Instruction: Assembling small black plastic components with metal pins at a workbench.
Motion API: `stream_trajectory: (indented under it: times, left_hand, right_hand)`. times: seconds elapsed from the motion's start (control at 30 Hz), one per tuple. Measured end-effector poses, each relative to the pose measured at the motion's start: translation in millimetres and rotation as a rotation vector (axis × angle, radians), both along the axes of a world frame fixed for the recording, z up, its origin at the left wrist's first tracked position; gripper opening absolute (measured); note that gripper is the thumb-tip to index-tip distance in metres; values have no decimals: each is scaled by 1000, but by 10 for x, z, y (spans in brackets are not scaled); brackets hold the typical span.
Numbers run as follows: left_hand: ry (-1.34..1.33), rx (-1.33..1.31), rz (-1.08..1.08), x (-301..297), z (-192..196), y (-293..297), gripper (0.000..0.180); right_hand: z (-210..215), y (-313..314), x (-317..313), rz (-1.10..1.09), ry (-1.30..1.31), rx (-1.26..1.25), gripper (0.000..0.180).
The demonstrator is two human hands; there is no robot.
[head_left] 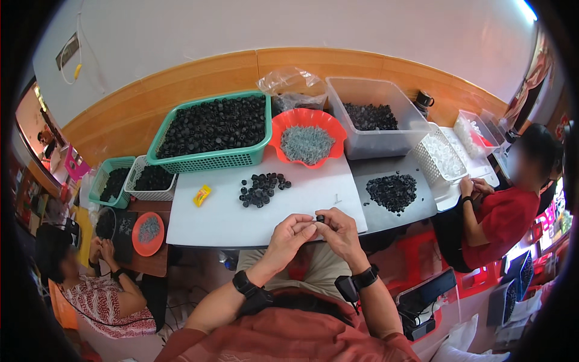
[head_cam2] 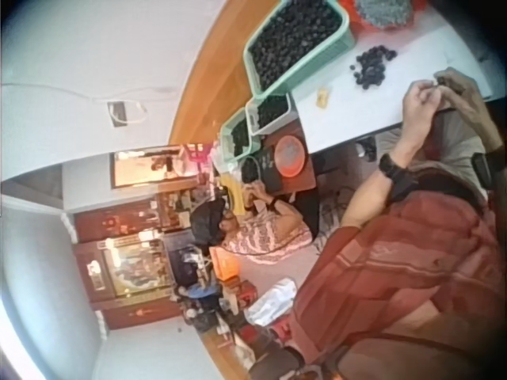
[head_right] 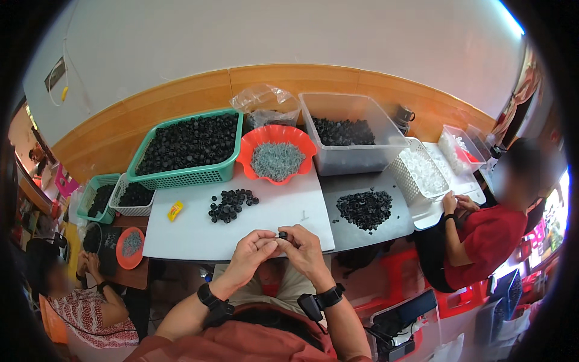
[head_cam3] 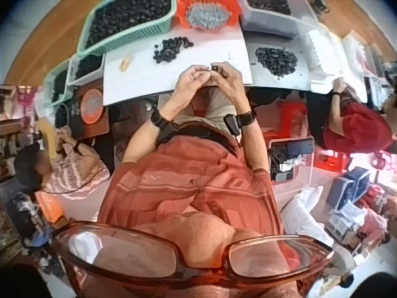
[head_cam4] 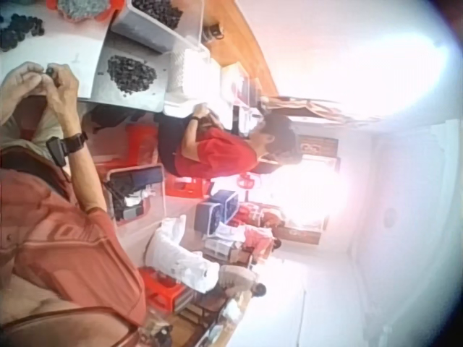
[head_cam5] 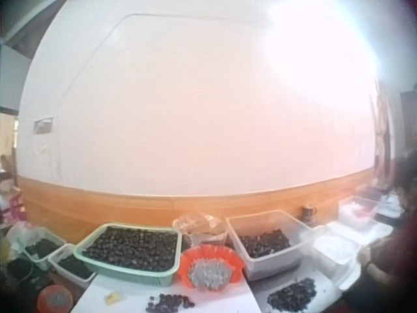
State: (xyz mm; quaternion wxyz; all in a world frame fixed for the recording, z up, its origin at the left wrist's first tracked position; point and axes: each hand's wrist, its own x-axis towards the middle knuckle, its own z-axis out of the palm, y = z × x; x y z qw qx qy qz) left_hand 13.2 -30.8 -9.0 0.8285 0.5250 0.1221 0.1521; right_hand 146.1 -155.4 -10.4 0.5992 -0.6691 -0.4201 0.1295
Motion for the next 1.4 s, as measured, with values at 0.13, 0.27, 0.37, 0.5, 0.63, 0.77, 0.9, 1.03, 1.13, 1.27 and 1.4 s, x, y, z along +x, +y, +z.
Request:
stream_trajectory:
  times: [0.13, 0.27, 0.37, 0.5, 0.63, 0.77, 0.9, 1.03, 1.13, 1.27, 1.4]
  left_hand:
    - [0, -6, 3, -3, 4, 8, 36]
    - [-21, -12, 4, -11, -24, 8, 34]
    - [-27, -23, 7, -5, 2, -13, 33]
    - [-34, -36, 18, 0, -23, -20, 31]
    - [-37, -48, 32, 5, -65, -12, 30]
    - [-62, -54, 30, 22, -93, -17, 29]
    - [-70, -51, 60, 17, -21, -41, 25]
    - [-47, -65, 113, 3, 70, -71, 23]
    - [-30, -50, 159, -36, 168, -36, 21]
    - [-44, 321, 337, 2, 463, 361, 16]
    - [-58, 516, 709, 127, 925, 1127, 32]
  right_hand:
    - [-4, 8, -10, -8, -11, -11, 30]
    - [-32, 17, -21, 0, 17, -5, 30]
    - [-58, 20, -22, -5, 54, 9, 30]
    - [-75, 1, -12, -5, 74, -9, 31]
    - [-54, -10, 16, 47, 20, 15, 32]
    - [7, -21, 32, 119, -101, 35, 34]
    - [-2, -53, 54, 192, 15, 43, 38]
    - [-18, -73, 69, 246, 199, 59, 46]
    - [-13, -88, 109, 251, 213, -12, 51]
    - [-11, -116, 88, 213, 289, -22, 44]
    - [19, -101, 79, 192, 175, -23, 32]
